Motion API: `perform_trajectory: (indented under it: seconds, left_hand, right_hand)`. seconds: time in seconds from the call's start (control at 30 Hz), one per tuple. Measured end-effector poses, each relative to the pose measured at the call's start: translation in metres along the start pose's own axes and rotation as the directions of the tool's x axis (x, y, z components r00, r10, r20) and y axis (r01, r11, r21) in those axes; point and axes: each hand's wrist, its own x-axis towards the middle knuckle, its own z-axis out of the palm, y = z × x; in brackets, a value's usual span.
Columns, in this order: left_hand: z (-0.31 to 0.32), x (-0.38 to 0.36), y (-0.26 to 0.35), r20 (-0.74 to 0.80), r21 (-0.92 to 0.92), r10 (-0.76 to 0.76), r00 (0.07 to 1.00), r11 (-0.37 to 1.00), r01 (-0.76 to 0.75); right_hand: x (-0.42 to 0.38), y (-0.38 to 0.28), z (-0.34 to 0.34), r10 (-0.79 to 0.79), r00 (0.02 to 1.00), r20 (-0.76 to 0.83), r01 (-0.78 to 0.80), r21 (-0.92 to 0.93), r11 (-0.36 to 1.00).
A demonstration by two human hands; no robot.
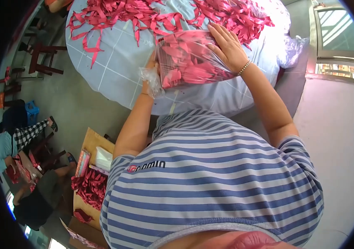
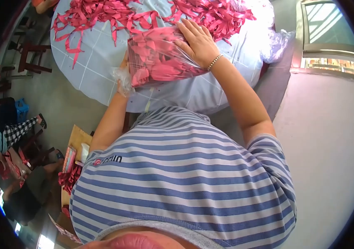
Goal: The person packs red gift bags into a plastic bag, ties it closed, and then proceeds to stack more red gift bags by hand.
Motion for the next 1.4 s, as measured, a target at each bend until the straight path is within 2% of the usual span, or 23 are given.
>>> perform_trajectory:
  seconds: [0.2, 0.3, 0.37, 0.4, 0.43, 0.47, 0.5, 0.57, 0.63, 0.7, 0.73, 0.77, 0.8, 0.83, 0.87, 0.93, 1.0, 1.07, 1.17, 1.2, 1.3, 1.37, 1.4]
  left_hand:
    - [0.000, 0.001, 0.007, -0.021, -0.059, -0.016, 1.000, 0.998, 0.015]
    - [0.004, 0.001, 0.009, -0.019, -0.083, -0.024, 1.000, 0.996, 0.022]
    - [0.005, 0.000, 0.012, -0.025, -0.099, -0.026, 0.999, 0.995, 0.024]
    - [0.005, -0.002, 0.013, -0.030, -0.123, -0.045, 0.999, 0.992, 0.041]
    - [0.006, -0.003, 0.013, -0.035, -0.150, -0.059, 0.998, 0.987, 0.053]
    - [0.006, -0.002, 0.014, -0.039, -0.182, -0.071, 0.997, 0.981, 0.063]
    - [0.006, -0.001, 0.015, -0.045, -0.218, -0.090, 0.995, 0.973, 0.078]
    - [0.010, -0.002, 0.022, -0.053, -0.259, -0.117, 0.992, 0.961, 0.100]
    - [0.023, -0.006, 0.039, -0.045, -0.204, -0.079, 0.996, 0.977, 0.068]
    - [0.048, 0.000, 0.056, -0.042, -0.081, 0.104, 0.994, 0.991, -0.107]
    - [0.066, 0.004, 0.063, -0.026, 0.023, 0.259, 0.965, 0.966, -0.259]
    - [0.073, 0.007, 0.073, 0.039, 0.232, 0.354, 0.935, 0.907, -0.353]
    - [0.079, 0.011, 0.082, 0.103, 0.419, 0.443, 0.891, 0.793, -0.443]
    - [0.076, 0.026, 0.092, 0.211, 0.662, 0.452, 0.867, 0.586, -0.467]
    - [0.088, 0.035, 0.110, 0.339, 0.722, 0.492, 0.802, 0.410, -0.557]
    - [0.113, 0.052, 0.146, 0.573, 0.729, 0.539, 0.617, 0.009, -0.684]
    - [0.153, 0.057, 0.197, 0.560, 0.741, 0.338, 0.757, 0.205, -0.639]
    - [0.188, 0.070, 0.232, 0.479, 0.756, 0.046, 0.876, 0.485, -0.439]
    - [0.215, 0.099, 0.247, 0.765, 0.630, 0.187, 0.617, -0.016, -0.776]
    - [0.245, 0.080, 0.258, 0.511, 0.817, 0.023, 0.859, 0.297, -0.494]
    - [0.221, 0.099, 0.205, 0.231, 0.925, -0.193, 0.954, 0.346, -0.155]
    - [0.206, 0.083, 0.178, 0.403, 0.911, -0.172, 0.899, 0.172, -0.375]
    - [0.196, 0.086, 0.169, 0.474, 0.864, -0.132, 0.871, 0.260, -0.431]
  right_hand:
    - [0.020, -0.059, -0.062, -0.190, 0.941, -0.281, 0.120, -0.248, 0.961]
    - [-0.001, -0.031, 0.005, -0.085, 0.995, -0.060, 0.067, -0.256, 0.964]
    - [0.016, 0.007, 0.003, -0.085, 0.996, 0.023, 0.083, 0.075, 0.994]
    - [0.009, 0.001, -0.006, 0.059, 0.998, -0.027, -0.038, 0.488, 0.872]
    - [0.003, -0.005, -0.016, 0.201, 0.977, -0.078, -0.053, 0.818, 0.572]
    - [0.001, 0.012, -0.034, 0.158, 0.959, -0.237, 0.072, 0.737, 0.672]
    - [-0.001, 0.029, -0.049, 0.301, 0.924, -0.235, 0.129, 0.934, 0.334]
    - [-0.024, 0.062, -0.059, 0.468, 0.864, -0.186, 0.027, 0.945, 0.327]
    - [-0.048, 0.082, -0.026, 0.562, 0.826, 0.043, -0.137, 0.983, 0.126]
    - [-0.069, 0.087, 0.028, 0.515, 0.809, 0.283, -0.176, 0.953, -0.247]
    - [-0.069, 0.068, 0.038, 0.596, 0.769, 0.231, -0.077, 0.959, -0.272]
    - [-0.072, 0.055, 0.047, 0.676, 0.712, 0.189, 0.024, 0.956, -0.293]
    - [-0.077, 0.065, 0.051, 0.594, 0.798, 0.099, 0.059, 0.969, -0.241]
    - [-0.077, 0.066, 0.045, 0.561, 0.817, 0.134, 0.104, 0.922, -0.372]
    - [-0.077, 0.066, 0.039, 0.526, 0.833, 0.169, 0.141, 0.856, -0.497]
    - [-0.080, 0.051, 0.020, 0.489, 0.829, 0.272, 0.066, 0.820, -0.568]
    - [-0.087, 0.061, 0.037, 0.365, 0.886, 0.286, 0.046, 0.729, -0.683]
    - [-0.094, 0.071, 0.068, 0.142, 0.972, 0.186, 0.010, 0.575, -0.818]
    - [-0.095, 0.015, 0.071, 0.082, 0.959, 0.270, -0.051, 0.453, -0.890]
    - [-0.092, -0.010, 0.060, 0.200, 0.882, 0.428, -0.075, 0.545, -0.835]
    - [-0.105, 0.006, 0.125, 0.252, 0.614, 0.748, -0.369, 0.555, -0.745]
    - [-0.125, 0.028, 0.131, 0.275, 0.485, 0.830, -0.533, 0.530, -0.660]
    - [-0.134, 0.035, 0.133, 0.292, 0.415, 0.861, -0.614, 0.503, -0.608]
